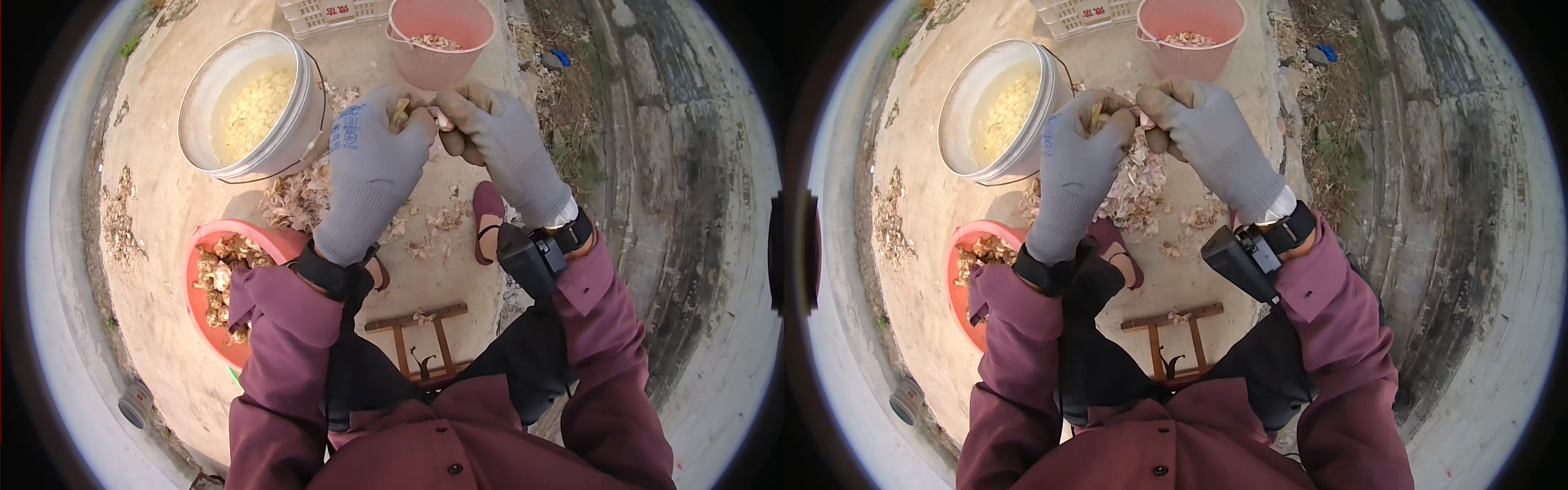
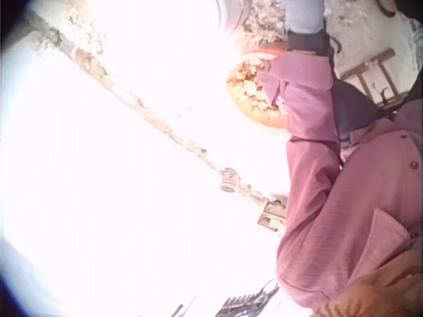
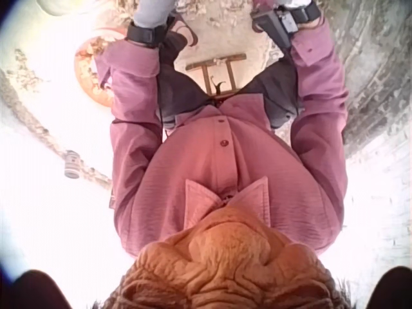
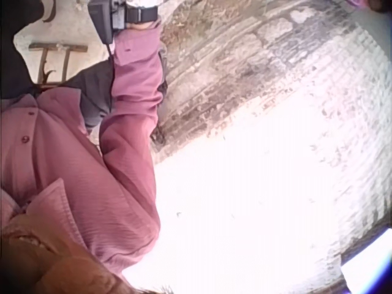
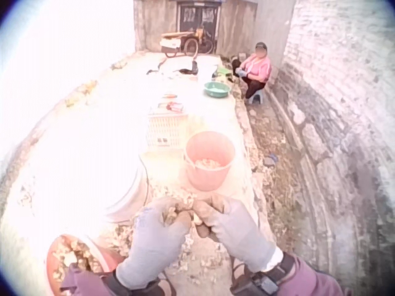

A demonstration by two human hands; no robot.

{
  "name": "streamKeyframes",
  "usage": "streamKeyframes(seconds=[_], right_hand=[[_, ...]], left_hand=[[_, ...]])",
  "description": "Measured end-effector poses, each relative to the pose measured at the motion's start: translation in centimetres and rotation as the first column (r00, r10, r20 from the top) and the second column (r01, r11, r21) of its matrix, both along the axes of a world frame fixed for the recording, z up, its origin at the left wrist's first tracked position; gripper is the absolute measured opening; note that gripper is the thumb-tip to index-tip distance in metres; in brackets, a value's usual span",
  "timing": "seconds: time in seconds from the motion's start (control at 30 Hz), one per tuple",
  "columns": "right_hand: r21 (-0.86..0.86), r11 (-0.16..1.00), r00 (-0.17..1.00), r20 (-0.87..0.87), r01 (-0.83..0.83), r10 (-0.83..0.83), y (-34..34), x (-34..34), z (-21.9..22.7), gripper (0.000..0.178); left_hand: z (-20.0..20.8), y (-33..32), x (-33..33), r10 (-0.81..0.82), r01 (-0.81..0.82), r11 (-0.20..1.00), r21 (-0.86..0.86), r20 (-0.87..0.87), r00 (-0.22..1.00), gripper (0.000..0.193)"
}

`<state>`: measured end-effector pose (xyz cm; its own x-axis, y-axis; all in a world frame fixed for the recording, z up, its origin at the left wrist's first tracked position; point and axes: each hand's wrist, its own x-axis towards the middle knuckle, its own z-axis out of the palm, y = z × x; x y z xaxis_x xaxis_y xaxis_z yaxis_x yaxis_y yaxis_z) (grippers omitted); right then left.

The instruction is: The recorder is peeling cloves of garlic by hand, placing the peeled cloves into a bucket and the skins onto the ground.

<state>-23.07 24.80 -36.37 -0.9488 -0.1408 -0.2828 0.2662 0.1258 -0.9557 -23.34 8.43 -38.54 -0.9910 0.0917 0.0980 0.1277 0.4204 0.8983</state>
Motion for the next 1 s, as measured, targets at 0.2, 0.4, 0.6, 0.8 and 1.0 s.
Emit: streamKeyframes(seconds=[0.2, 0.4, 0.6, 0.8, 1.0], right_hand=[[0.128, 0.978, 0.961, -0.202, -0.165, 0.189, 0.4, -0.3, 0.0, 0.039], [0.003, 1.0, 0.996, -0.091, 0.011, -0.011, -0.9, 0.2, -0.9, 0.038], [-0.15, 0.986, 0.998, -0.031, -0.067, 0.063, -0.6, 0.2, 0.3, 0.034], [-0.061, 0.996, 0.998, -0.013, -0.058, 0.057, -0.3, 0.2, 1.0, 0.037], [-0.033, 0.998, 0.988, -0.15, -0.051, 0.046, 0.1, 0.0, 0.9, 0.04]], left_hand=[[1.0, 0.1, 0.1, 0.04, -0.112, 0.965, 0.239, 0.284, 0.958, 0.022], [0.6, -0.1, -0.2, 0.035, -0.113, 0.947, 0.299, 0.255, 0.966, 0.021], [1.1, -0.6, 0.0, 0.122, -0.245, 0.88, 0.407, 0.305, 0.945, 0.017], [1.1, -0.8, -0.1, 0.16, -0.277, 0.848, 0.451, 0.281, 0.946, 0.017], [1.4, -0.5, 0.1, 0.052, -0.196, 0.897, 0.396, 0.345, 0.937, 0.028]])
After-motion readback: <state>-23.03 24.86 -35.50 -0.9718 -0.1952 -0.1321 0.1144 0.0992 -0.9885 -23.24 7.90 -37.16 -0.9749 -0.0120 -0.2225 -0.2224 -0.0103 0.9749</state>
